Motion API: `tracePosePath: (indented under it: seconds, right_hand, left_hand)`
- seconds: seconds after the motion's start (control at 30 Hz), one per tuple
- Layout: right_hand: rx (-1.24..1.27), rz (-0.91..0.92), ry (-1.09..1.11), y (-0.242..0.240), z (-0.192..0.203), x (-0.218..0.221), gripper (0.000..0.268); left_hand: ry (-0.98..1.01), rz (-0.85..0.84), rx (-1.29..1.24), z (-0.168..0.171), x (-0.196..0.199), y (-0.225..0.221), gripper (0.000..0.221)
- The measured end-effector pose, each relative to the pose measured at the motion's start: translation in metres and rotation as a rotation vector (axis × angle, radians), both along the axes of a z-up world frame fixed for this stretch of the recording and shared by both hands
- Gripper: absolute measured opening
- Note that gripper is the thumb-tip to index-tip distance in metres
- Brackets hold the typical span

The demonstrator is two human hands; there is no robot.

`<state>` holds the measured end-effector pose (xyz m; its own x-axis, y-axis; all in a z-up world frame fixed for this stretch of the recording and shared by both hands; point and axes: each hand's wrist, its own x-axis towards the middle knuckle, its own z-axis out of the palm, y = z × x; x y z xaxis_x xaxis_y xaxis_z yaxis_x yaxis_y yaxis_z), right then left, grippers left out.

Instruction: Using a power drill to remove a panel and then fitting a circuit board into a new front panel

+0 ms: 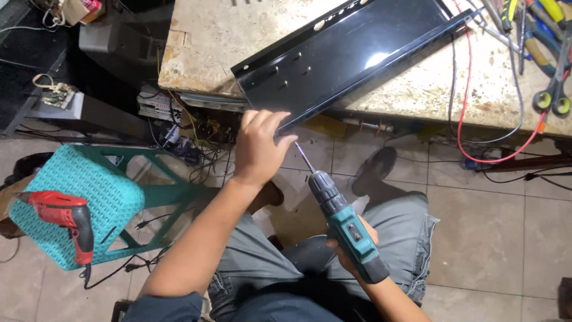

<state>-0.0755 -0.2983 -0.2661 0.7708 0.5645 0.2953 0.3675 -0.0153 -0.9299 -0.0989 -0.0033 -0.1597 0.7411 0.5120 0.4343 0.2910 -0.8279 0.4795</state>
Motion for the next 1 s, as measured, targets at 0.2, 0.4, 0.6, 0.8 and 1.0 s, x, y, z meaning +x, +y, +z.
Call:
tracePosePath:
  seconds: [0.2,0.4,0.6,0.8,1.0]
  right_hand:
    - [0.119,0.029,0.046,0.020,-0.018,-0.006,0.050]
    - [0.040,0.098,0.013,0.029,-0.006,-0.005,0.046]
    - [0.010,0.083,0.005,0.032,-0.003,-0.009,0.041]
    - [0.050,0.026,0.214,0.024,-0.033,-0.011,0.033]
    - [0.010,0.010,0.136,0.023,-0.030,-0.007,0.036]
  left_hand:
    - [-0.044,0.077,-0.156,0.000,-0.020,-0.001,0.044]
    - [-0.071,0.053,-0.248,-0.006,-0.022,0.002,0.036]
    - [-0.055,0.032,-0.333,-0.015,-0.019,0.011,0.029]
    - [-0.107,0.023,-0.421,-0.011,-0.020,0.009,0.025]
    - [-0.173,0.026,-0.452,-0.013,-0.022,0.008,0.022]
